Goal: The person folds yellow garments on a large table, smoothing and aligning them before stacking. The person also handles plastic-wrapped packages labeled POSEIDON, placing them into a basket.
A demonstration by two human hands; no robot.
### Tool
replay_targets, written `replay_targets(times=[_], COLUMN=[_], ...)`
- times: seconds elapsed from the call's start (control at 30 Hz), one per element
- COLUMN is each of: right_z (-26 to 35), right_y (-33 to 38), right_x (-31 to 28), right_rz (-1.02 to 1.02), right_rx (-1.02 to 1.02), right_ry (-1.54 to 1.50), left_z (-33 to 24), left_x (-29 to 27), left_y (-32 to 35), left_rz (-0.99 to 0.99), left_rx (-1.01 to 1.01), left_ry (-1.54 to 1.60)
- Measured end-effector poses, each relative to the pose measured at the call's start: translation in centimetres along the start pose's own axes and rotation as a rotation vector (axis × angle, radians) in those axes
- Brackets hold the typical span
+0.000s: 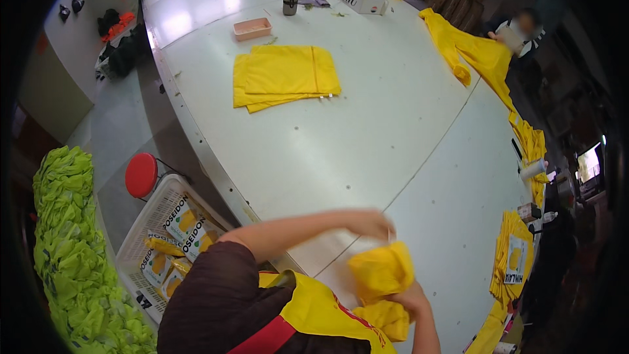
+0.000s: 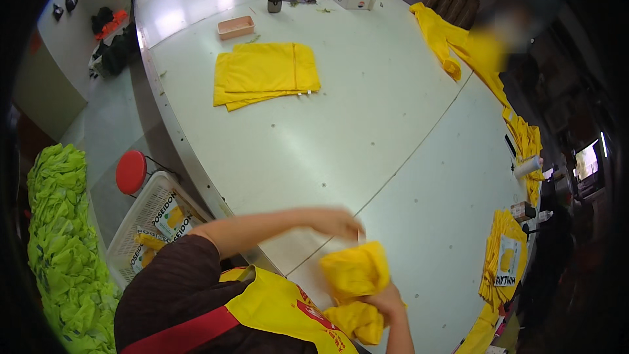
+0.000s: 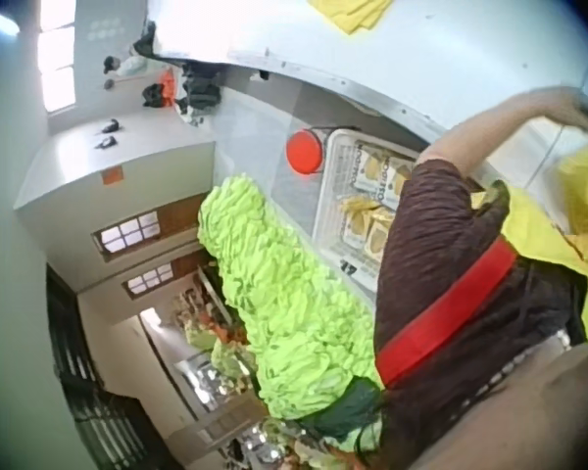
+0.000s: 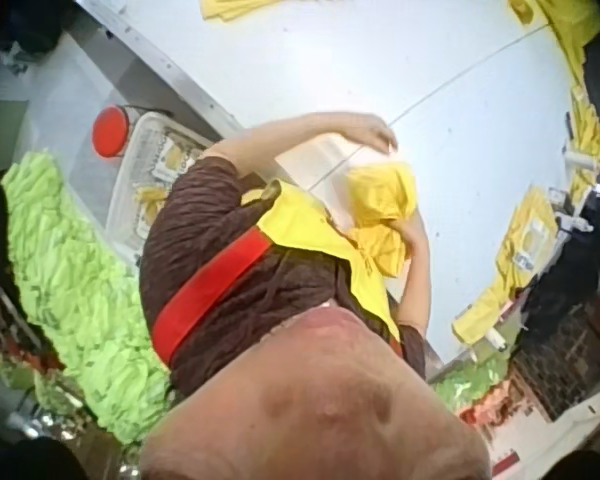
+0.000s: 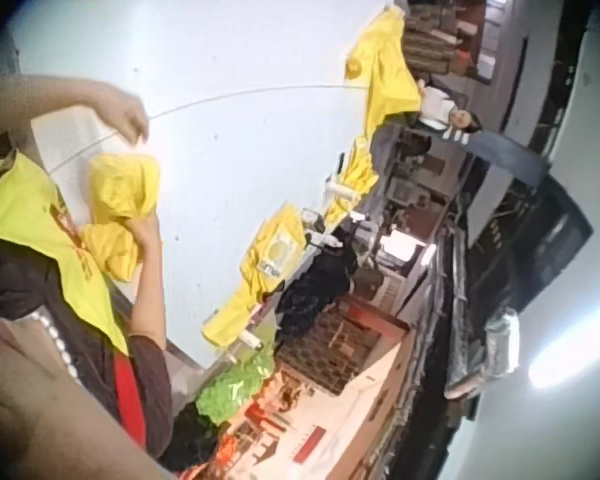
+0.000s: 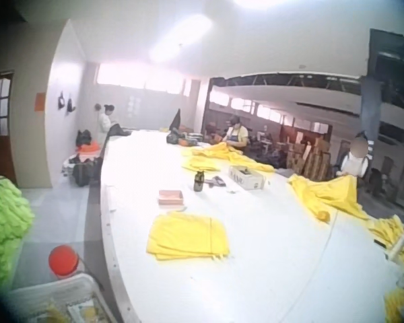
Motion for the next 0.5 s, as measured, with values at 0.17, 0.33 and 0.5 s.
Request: replay_targets(times=[0.17, 0.33, 0.5], right_z=[-10.8, -14.0, -17.7], right_y=[4.5, 8.4, 8.6], right_x=[-5.8, -5.2, -4.6], right_rz=[-0.408, -0.670, -0.665], right_rx=[0.366, 0.280, 0.389], right_ry=[-0.866, -1.306, -1.384], left_z=[14.9, 19.8, 22.9], left_x=[-25.2, -35.4, -37.2], left_y=[4.9, 7.7, 5.6], left_rz=[-1.137, -1.099, -0.707], left_rx=[-0.233, -0.472, -0.671], left_ry=[-0.724, -1.148, -1.288])
Point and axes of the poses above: each hand's wrist, its own y-axis away from the middle knuckle, its own x-axis out of the palm, z = x × y, the point moved 7 cm from there along -y, towards the middle knuckle, and after that the axes turned 5 degrees about -z, right-handed, at the moved point
